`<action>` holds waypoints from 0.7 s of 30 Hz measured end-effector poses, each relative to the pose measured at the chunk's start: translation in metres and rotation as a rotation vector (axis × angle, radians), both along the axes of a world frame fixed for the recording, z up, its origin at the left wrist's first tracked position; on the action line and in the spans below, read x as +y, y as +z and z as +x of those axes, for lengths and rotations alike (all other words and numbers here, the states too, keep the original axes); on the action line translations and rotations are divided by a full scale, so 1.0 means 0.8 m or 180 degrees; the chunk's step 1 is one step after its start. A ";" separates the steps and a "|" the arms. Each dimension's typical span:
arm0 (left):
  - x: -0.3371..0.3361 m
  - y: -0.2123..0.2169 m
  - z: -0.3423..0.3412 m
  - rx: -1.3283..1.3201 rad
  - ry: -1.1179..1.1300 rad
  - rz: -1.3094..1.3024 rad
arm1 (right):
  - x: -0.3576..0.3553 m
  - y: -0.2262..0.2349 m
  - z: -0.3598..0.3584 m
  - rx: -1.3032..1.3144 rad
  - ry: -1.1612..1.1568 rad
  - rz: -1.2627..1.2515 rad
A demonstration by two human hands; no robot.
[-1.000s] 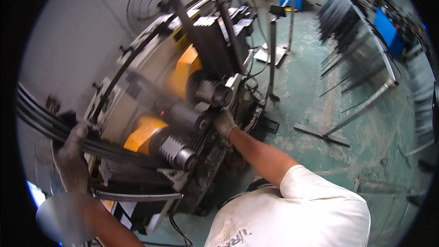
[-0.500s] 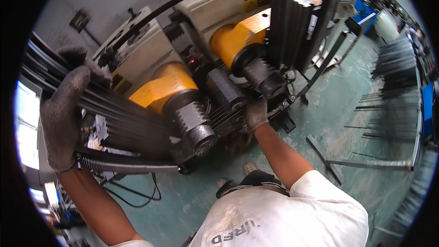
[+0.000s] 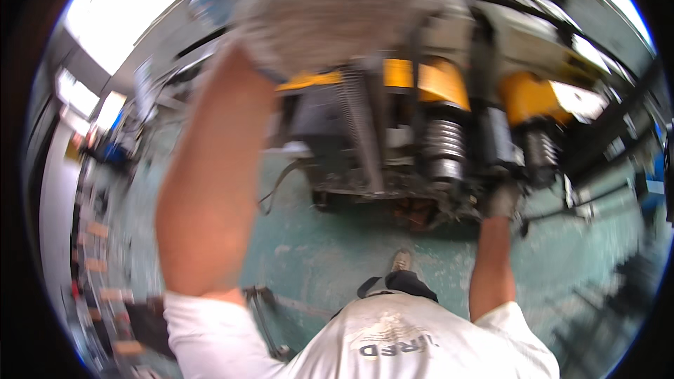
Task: The person repeatedly feeds bundles of long metal rods into a bending machine, operates the machine to bend them, and then stacks the finished rods on a nearby rack. The process is repeated continuously throughout the clip.
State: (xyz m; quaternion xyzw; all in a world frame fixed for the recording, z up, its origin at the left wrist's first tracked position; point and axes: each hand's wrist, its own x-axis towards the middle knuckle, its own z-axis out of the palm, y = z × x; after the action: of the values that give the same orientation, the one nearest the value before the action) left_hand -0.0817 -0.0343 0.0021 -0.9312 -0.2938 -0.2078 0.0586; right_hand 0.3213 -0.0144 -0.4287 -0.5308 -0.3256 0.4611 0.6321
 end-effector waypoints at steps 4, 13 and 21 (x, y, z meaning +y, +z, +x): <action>-0.101 -0.029 -0.010 -0.0874 0.0036 0.0037 | -0.109 0.091 -0.017 0.0781 0.0058 0.0006; -0.599 -0.103 -0.026 -0.5084 0.1429 -0.0230 | -0.315 0.140 -0.164 -0.0098 0.0560 0.0700; -1.055 -0.203 0.078 -0.5467 0.4036 0.1746 | -0.485 0.074 -0.370 -0.0223 0.2837 0.1159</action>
State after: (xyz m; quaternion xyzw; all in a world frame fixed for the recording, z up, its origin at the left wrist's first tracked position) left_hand -0.0192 -0.8780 -0.1607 -0.1125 -0.6052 -0.7763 0.1356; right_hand 0.0251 -0.4023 -0.3691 -0.2355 -0.6179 0.6044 0.4443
